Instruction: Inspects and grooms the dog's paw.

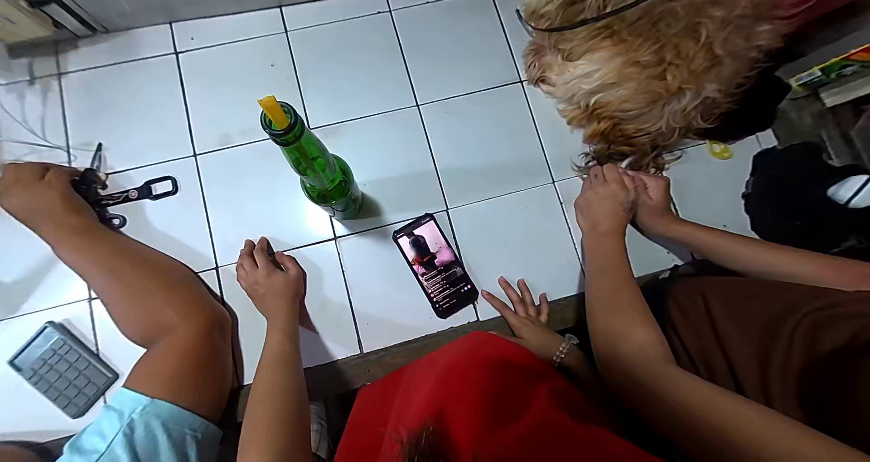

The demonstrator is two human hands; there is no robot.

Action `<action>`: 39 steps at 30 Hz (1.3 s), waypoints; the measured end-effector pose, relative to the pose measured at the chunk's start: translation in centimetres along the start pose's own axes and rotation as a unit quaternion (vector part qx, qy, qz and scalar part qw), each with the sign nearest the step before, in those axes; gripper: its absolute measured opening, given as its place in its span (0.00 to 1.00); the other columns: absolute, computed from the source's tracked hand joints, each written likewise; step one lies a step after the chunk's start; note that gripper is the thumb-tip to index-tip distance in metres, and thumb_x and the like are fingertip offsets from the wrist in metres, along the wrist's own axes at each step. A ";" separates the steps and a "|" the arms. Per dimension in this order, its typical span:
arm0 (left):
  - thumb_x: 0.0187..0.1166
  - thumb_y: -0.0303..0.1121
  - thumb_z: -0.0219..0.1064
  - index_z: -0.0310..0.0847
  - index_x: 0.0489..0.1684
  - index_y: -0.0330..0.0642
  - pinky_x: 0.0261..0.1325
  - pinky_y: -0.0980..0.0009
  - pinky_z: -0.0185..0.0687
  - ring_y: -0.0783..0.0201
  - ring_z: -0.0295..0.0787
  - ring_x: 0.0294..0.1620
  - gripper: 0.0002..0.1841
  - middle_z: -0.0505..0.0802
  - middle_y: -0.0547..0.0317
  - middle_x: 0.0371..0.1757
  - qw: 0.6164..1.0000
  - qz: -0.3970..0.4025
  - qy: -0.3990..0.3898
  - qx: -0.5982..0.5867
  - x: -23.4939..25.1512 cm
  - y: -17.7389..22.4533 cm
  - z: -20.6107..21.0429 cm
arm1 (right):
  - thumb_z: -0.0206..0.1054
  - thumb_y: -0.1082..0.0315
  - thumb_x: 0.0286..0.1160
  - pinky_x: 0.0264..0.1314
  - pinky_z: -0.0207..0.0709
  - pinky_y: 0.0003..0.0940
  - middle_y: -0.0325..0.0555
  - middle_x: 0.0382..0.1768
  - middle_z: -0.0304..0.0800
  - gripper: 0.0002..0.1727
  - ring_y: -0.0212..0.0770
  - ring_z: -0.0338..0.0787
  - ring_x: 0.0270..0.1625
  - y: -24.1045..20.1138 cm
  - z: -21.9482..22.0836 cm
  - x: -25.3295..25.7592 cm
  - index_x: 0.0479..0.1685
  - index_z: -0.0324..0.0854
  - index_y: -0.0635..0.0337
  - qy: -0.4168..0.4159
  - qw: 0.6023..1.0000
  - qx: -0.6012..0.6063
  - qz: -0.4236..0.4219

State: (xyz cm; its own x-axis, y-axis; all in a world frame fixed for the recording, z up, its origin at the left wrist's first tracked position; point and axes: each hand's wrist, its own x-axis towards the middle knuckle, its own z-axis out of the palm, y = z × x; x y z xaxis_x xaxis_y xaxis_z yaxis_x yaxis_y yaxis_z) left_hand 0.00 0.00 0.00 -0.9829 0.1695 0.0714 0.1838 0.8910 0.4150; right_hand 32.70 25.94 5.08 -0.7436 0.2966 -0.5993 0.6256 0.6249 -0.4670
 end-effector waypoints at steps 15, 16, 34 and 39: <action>0.83 0.32 0.51 0.74 0.76 0.28 0.85 0.38 0.52 0.30 0.63 0.86 0.25 0.72 0.28 0.83 1.000 0.006 -0.001 0.004 0.0 -0.1 -0.1 | 0.67 0.54 0.79 0.80 0.14 0.83 0.61 0.95 0.39 0.40 0.74 0.24 0.94 0.1 0.1 0.0 0.92 0.59 0.49 0.015 1.000 0.007 -0.010; 0.83 0.32 0.51 0.74 0.77 0.28 0.85 0.38 0.52 0.30 0.63 0.86 0.25 0.72 0.27 0.83 1.000 0.006 -0.003 0.003 0.0 0.0 -0.2 | 0.67 0.54 0.79 0.80 0.14 0.83 0.61 0.95 0.39 0.40 0.74 0.24 0.94 0.1 0.1 0.0 0.92 0.59 0.49 0.010 1.000 0.006 -0.007; 0.83 0.32 0.51 0.75 0.76 0.29 0.85 0.38 0.52 0.30 0.63 0.86 0.25 0.72 0.28 0.84 1.000 0.005 0.002 0.002 0.0 -0.1 0.0 | 0.66 0.54 0.80 0.80 0.13 0.83 0.61 0.95 0.37 0.40 0.73 0.22 0.94 -0.2 -0.2 0.0 0.93 0.58 0.48 -0.002 1.000 0.004 0.002; 0.83 0.32 0.51 0.74 0.76 0.29 0.85 0.38 0.52 0.30 0.63 0.86 0.25 0.72 0.28 0.83 1.000 0.005 0.002 0.000 0.0 0.0 0.0 | 0.67 0.54 0.80 0.81 0.13 0.82 0.60 0.95 0.37 0.40 0.73 0.23 0.94 -0.3 -0.3 0.0 0.93 0.57 0.48 -0.008 1.000 0.000 0.007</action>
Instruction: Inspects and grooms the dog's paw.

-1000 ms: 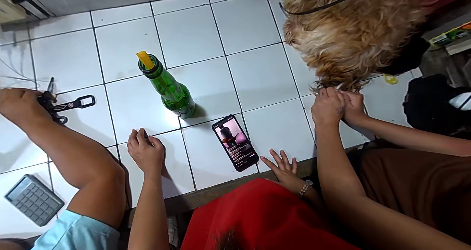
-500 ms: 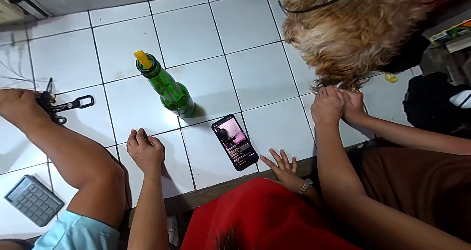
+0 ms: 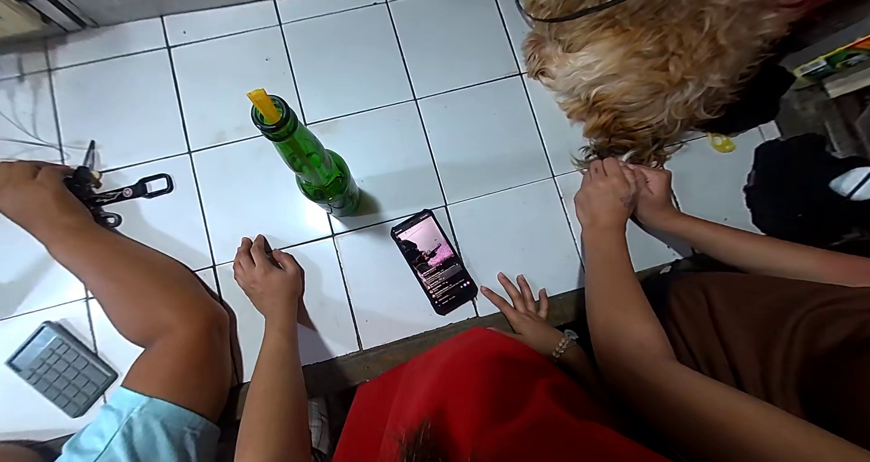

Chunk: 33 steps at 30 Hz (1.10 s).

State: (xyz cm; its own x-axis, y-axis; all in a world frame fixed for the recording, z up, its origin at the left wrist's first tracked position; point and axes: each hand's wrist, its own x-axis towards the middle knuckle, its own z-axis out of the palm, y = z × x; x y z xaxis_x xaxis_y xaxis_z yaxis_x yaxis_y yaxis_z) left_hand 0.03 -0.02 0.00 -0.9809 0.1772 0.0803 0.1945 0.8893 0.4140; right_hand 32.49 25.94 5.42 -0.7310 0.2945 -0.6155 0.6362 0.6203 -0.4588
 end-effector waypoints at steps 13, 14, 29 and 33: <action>0.84 0.32 0.51 0.73 0.77 0.28 0.86 0.39 0.51 0.31 0.62 0.87 0.25 0.71 0.29 0.84 1.000 -0.006 -0.007 0.000 0.0 0.1 -0.1 | 0.67 0.52 0.79 0.81 0.13 0.82 0.58 0.95 0.38 0.41 0.73 0.23 0.94 0.4 0.3 0.2 0.93 0.58 0.46 0.000 1.000 0.000 -0.003; 0.84 0.32 0.51 0.73 0.77 0.28 0.86 0.39 0.51 0.31 0.62 0.87 0.25 0.71 0.29 0.84 1.000 -0.008 -0.008 -0.001 0.0 0.1 -0.1 | 0.67 0.52 0.79 0.80 0.13 0.83 0.59 0.95 0.38 0.40 0.74 0.24 0.94 0.5 0.4 0.2 0.93 0.58 0.47 0.005 1.000 0.000 -0.008; 0.84 0.33 0.51 0.73 0.78 0.29 0.86 0.40 0.51 0.32 0.62 0.87 0.25 0.71 0.30 0.84 1.000 -0.005 -0.008 0.009 0.1 -0.1 0.0 | 0.66 0.52 0.80 0.81 0.13 0.82 0.60 0.95 0.38 0.40 0.74 0.23 0.94 0.3 0.2 0.0 0.93 0.58 0.48 0.008 1.000 0.002 -0.007; 0.84 0.32 0.51 0.73 0.78 0.29 0.86 0.40 0.51 0.32 0.62 0.87 0.25 0.71 0.29 0.85 1.000 -0.007 -0.010 0.008 0.1 0.0 -0.1 | 0.65 0.52 0.80 0.81 0.12 0.81 0.59 0.95 0.37 0.40 0.72 0.22 0.94 0.2 0.0 0.0 0.93 0.57 0.48 -0.001 1.000 0.004 -0.002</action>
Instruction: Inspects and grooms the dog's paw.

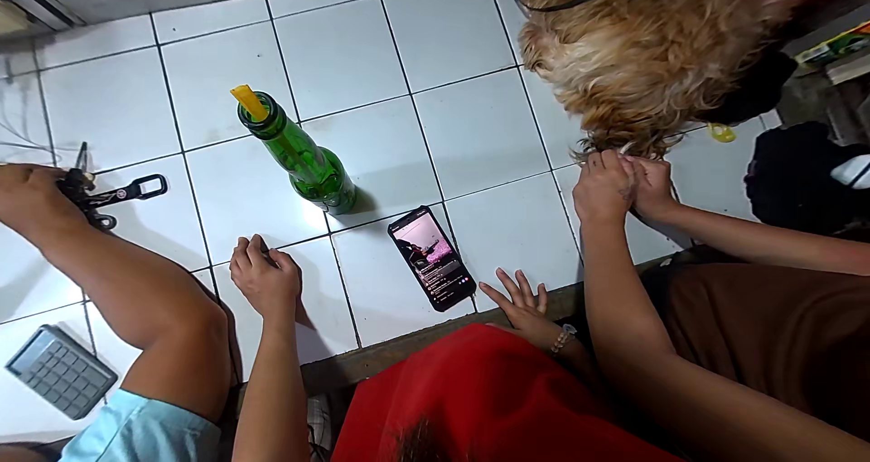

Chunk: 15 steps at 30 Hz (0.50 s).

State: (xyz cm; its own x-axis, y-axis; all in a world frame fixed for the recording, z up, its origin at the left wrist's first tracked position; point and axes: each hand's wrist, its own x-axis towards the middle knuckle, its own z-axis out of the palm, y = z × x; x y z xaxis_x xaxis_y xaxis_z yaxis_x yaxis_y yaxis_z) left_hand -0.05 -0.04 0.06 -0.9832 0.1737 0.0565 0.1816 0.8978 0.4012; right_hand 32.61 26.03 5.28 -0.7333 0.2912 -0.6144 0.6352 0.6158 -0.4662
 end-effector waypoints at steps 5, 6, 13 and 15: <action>0.85 0.33 0.51 0.73 0.77 0.28 0.86 0.39 0.51 0.30 0.61 0.87 0.25 0.71 0.28 0.84 1.000 0.005 0.000 -0.007 0.0 -0.1 0.0 | 0.66 0.53 0.79 0.81 0.13 0.82 0.61 0.95 0.39 0.40 0.73 0.24 0.94 0.0 0.2 0.0 0.92 0.59 0.49 0.013 1.000 0.002 -0.009; 0.85 0.33 0.51 0.73 0.77 0.28 0.86 0.39 0.51 0.31 0.61 0.87 0.25 0.71 0.28 0.84 1.000 0.006 0.002 -0.007 0.0 -0.1 0.0 | 0.66 0.53 0.80 0.81 0.12 0.82 0.61 0.95 0.39 0.40 0.73 0.23 0.94 0.0 0.2 0.0 0.92 0.58 0.50 0.012 1.000 0.003 -0.009; 0.85 0.32 0.51 0.73 0.77 0.28 0.86 0.39 0.52 0.32 0.62 0.87 0.25 0.72 0.29 0.84 1.000 0.007 0.003 -0.005 0.0 -0.1 0.0 | 0.66 0.53 0.80 0.81 0.12 0.82 0.60 0.95 0.37 0.40 0.72 0.23 0.94 0.0 0.0 0.0 0.93 0.57 0.49 0.004 1.000 0.002 -0.004; 0.84 0.32 0.51 0.73 0.78 0.29 0.86 0.40 0.51 0.32 0.62 0.88 0.25 0.72 0.29 0.84 1.000 0.006 0.004 -0.006 0.0 -0.1 0.0 | 0.66 0.53 0.80 0.81 0.12 0.82 0.61 0.95 0.37 0.40 0.72 0.23 0.94 0.0 0.0 0.0 0.93 0.57 0.49 0.003 1.000 0.000 -0.004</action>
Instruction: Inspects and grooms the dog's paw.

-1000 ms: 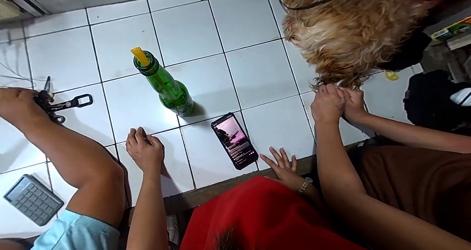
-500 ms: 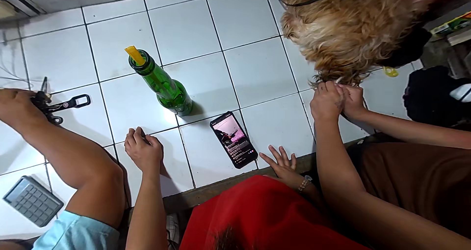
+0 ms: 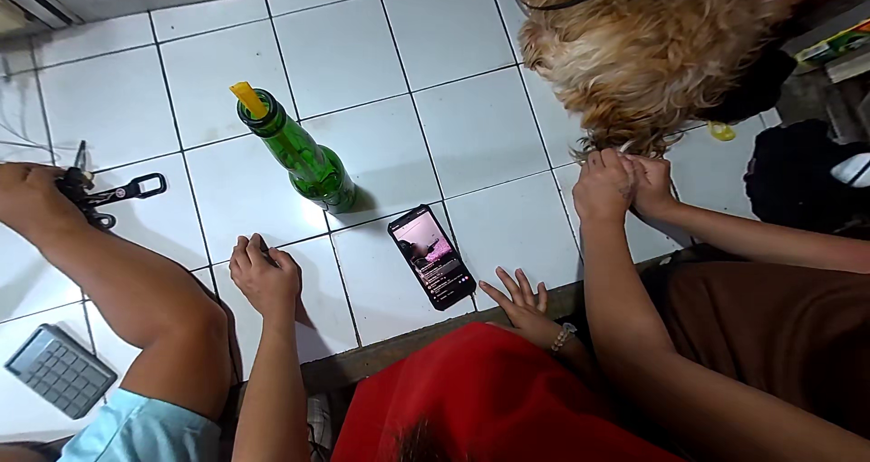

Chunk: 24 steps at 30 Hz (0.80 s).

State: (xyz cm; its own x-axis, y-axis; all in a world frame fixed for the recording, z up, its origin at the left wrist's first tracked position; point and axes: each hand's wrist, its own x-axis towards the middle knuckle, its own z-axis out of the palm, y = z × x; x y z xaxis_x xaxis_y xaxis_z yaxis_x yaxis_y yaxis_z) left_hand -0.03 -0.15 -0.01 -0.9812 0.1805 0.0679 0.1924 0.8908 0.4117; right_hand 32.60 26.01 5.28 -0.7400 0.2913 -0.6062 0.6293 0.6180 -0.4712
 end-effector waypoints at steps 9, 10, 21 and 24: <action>0.85 0.32 0.51 0.73 0.78 0.29 0.86 0.39 0.51 0.32 0.62 0.87 0.25 0.71 0.29 0.84 1.000 0.001 -0.001 -0.001 0.0 -0.2 0.1 | 0.65 0.52 0.81 0.81 0.12 0.81 0.60 0.95 0.36 0.40 0.71 0.21 0.94 -0.1 -0.1 0.1 0.93 0.56 0.48 -0.007 1.000 -0.005 0.007; 0.85 0.32 0.51 0.73 0.78 0.29 0.86 0.39 0.51 0.32 0.62 0.87 0.25 0.71 0.29 0.84 1.000 0.002 -0.001 0.000 0.0 -0.1 0.1 | 0.65 0.52 0.81 0.81 0.11 0.81 0.59 0.95 0.35 0.41 0.71 0.21 0.94 -0.2 -0.2 0.1 0.94 0.56 0.48 -0.011 1.000 -0.005 0.009; 0.85 0.32 0.51 0.73 0.78 0.28 0.86 0.39 0.51 0.32 0.61 0.88 0.25 0.71 0.29 0.84 1.000 -0.002 -0.008 0.002 0.1 0.1 -0.1 | 0.66 0.52 0.80 0.80 0.12 0.83 0.61 0.95 0.37 0.40 0.73 0.22 0.94 0.0 0.0 0.0 0.93 0.58 0.49 0.003 1.000 0.007 -0.001; 0.85 0.32 0.51 0.73 0.77 0.29 0.86 0.39 0.50 0.33 0.62 0.88 0.25 0.72 0.30 0.84 1.000 0.000 -0.004 0.002 0.0 0.0 0.0 | 0.66 0.52 0.80 0.80 0.13 0.83 0.60 0.95 0.38 0.40 0.73 0.23 0.94 0.1 0.1 0.0 0.93 0.58 0.49 0.007 1.000 0.007 -0.005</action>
State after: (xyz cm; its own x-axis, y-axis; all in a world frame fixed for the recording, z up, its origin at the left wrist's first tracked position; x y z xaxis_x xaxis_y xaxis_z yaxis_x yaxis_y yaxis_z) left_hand -0.07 -0.15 -0.02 -0.9812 0.1832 0.0601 0.1917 0.8924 0.4086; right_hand 32.72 26.01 5.15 -0.7490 0.2951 -0.5932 0.6255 0.6103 -0.4861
